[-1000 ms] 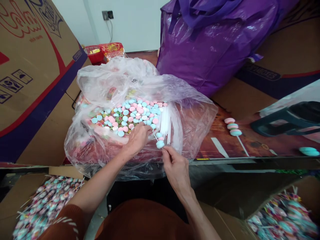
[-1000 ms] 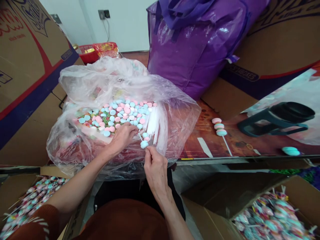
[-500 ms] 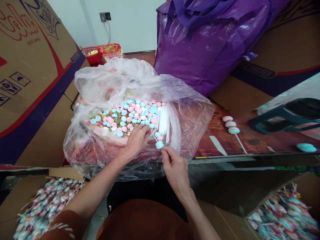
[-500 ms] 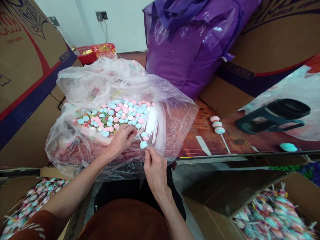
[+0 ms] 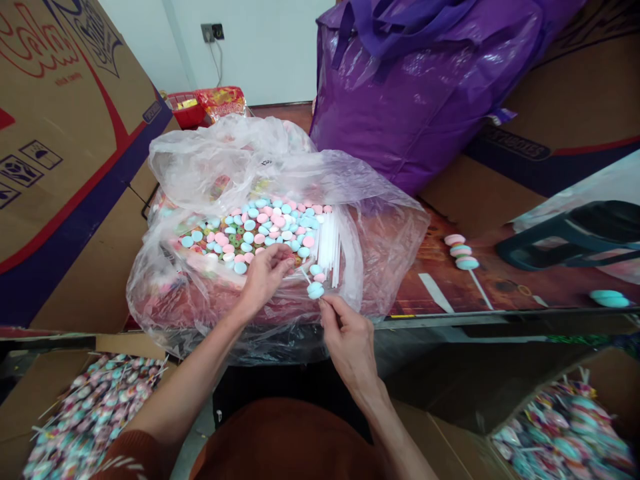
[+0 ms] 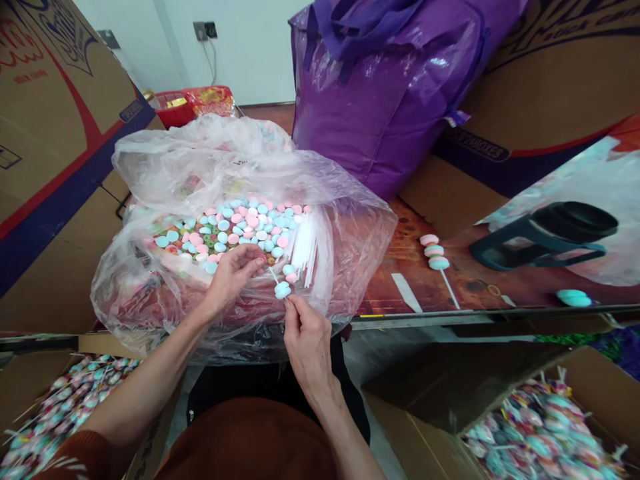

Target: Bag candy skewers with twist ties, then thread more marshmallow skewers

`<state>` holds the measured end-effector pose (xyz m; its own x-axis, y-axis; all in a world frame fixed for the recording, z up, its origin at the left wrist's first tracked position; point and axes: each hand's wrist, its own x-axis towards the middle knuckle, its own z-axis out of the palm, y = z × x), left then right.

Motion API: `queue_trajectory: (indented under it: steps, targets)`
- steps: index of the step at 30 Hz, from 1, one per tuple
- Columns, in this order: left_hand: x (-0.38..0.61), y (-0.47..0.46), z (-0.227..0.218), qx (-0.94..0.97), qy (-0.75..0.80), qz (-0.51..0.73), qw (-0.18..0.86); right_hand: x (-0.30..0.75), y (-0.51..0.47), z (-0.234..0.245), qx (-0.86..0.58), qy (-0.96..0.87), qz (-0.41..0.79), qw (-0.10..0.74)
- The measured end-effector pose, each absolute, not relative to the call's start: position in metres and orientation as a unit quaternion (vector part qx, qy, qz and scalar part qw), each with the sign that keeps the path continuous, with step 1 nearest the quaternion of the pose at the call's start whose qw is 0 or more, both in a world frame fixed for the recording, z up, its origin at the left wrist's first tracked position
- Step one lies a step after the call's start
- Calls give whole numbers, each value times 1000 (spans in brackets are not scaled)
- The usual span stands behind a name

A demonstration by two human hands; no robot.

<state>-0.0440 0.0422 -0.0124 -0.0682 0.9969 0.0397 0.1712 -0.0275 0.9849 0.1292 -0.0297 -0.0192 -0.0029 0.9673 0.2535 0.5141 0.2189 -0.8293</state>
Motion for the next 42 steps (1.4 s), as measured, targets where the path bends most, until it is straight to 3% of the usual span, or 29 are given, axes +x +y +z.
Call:
queue_trajectory:
  steps: [5, 16, 27, 34, 37, 40, 42]
  targets:
    - [-47, 37, -10, 438, 507, 535, 514, 123, -28, -15, -548, -661, 265, 439]
    - [-41, 26, -13, 378, 511, 581, 509, 116, -25, -13, -526, -710, 168, 438]
    - [-55, 13, -10, 348, 479, 502, 630, 121, -23, -14, -461, -759, 190, 419]
    - [-48, -6, -17, 374, 464, 487, 638, 103, -35, -21, -479, -706, 239, 464]
    - [-54, -1, -11, 429, 503, 501, 558, 100, -32, -26, -503, -671, 289, 462]
    - [-68, 13, -3, 543, 609, 477, 327, 103, -26, -28, -518, -649, 312, 462]
    - [-76, 22, 2, 625, 662, 376, 173, 105, -24, -29, -525, -642, 321, 458]
